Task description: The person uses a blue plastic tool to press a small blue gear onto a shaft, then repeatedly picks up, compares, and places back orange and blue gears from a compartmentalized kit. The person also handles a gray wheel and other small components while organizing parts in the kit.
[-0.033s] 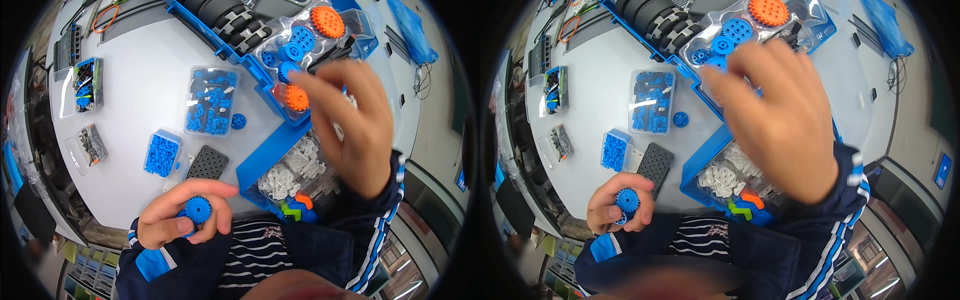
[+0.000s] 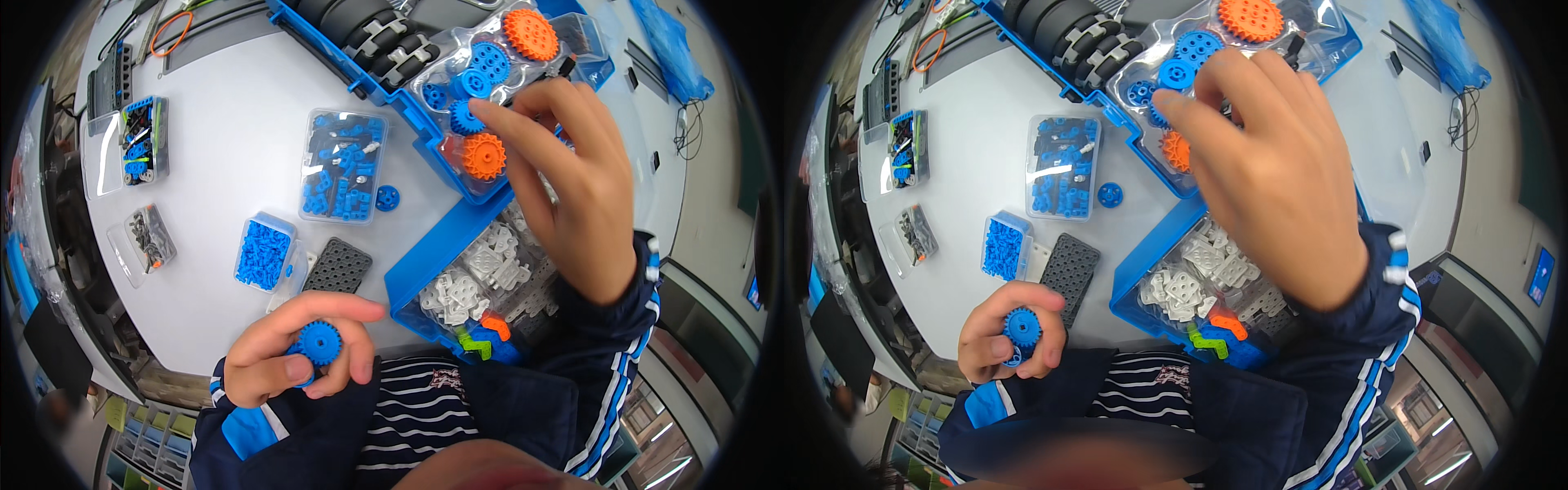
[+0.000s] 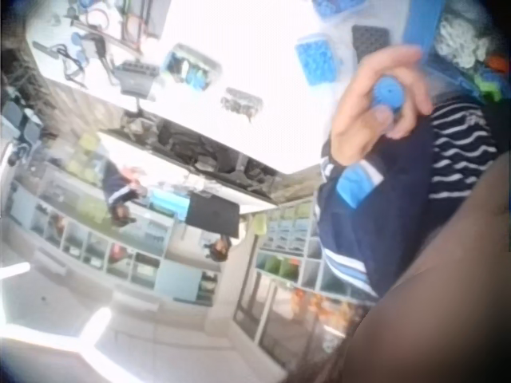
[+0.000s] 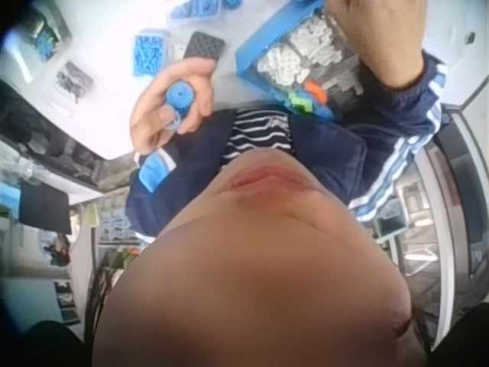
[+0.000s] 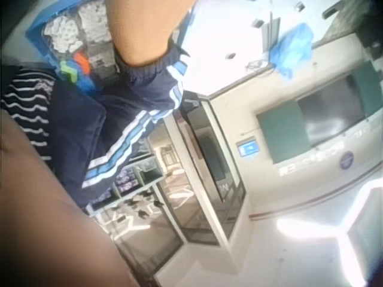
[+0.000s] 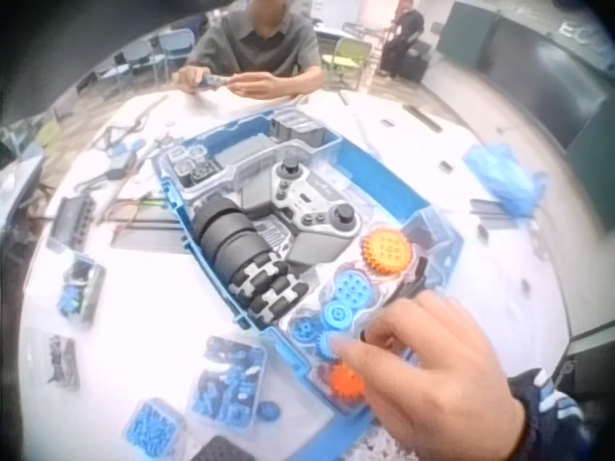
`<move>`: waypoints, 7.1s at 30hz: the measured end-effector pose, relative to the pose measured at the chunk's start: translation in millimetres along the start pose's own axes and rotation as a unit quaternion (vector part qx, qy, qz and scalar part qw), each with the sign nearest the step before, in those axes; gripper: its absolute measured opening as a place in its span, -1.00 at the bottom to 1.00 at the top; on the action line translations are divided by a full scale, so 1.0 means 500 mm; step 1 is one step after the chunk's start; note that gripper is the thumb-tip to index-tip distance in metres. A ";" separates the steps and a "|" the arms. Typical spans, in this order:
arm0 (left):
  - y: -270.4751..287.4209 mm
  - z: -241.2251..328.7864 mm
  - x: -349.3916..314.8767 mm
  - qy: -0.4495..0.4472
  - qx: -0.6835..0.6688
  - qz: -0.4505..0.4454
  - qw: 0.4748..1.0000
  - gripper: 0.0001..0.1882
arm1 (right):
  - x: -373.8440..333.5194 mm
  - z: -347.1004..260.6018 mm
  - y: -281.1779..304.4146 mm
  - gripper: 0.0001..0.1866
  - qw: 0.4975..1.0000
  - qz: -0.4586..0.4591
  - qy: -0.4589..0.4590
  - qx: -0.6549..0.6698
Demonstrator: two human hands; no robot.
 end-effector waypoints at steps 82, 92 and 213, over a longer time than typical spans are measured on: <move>0.004 -0.034 0.036 -0.011 0.018 0.005 1.000 -0.63 | 0.058 0.082 -0.058 -0.80 0.993 -0.037 0.043 0.103; -0.004 -0.034 0.038 0.006 0.065 0.042 0.997 -0.56 | 0.065 0.064 -0.049 -0.86 0.988 0.083 0.121 0.039; -0.006 -0.059 0.052 0.002 -0.129 0.012 0.992 -0.13 | 0.046 0.034 -0.015 -0.66 0.990 0.043 0.049 0.129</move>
Point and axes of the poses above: each hand's wrist, its own x-axis towards the middle knuckle, its own y-axis out of the back of the hand, z = x × y, the point moved 4 cm from there along x, towards the middle knuckle, and after that the axes turned 12 degrees about x, right-handed, at the moved point
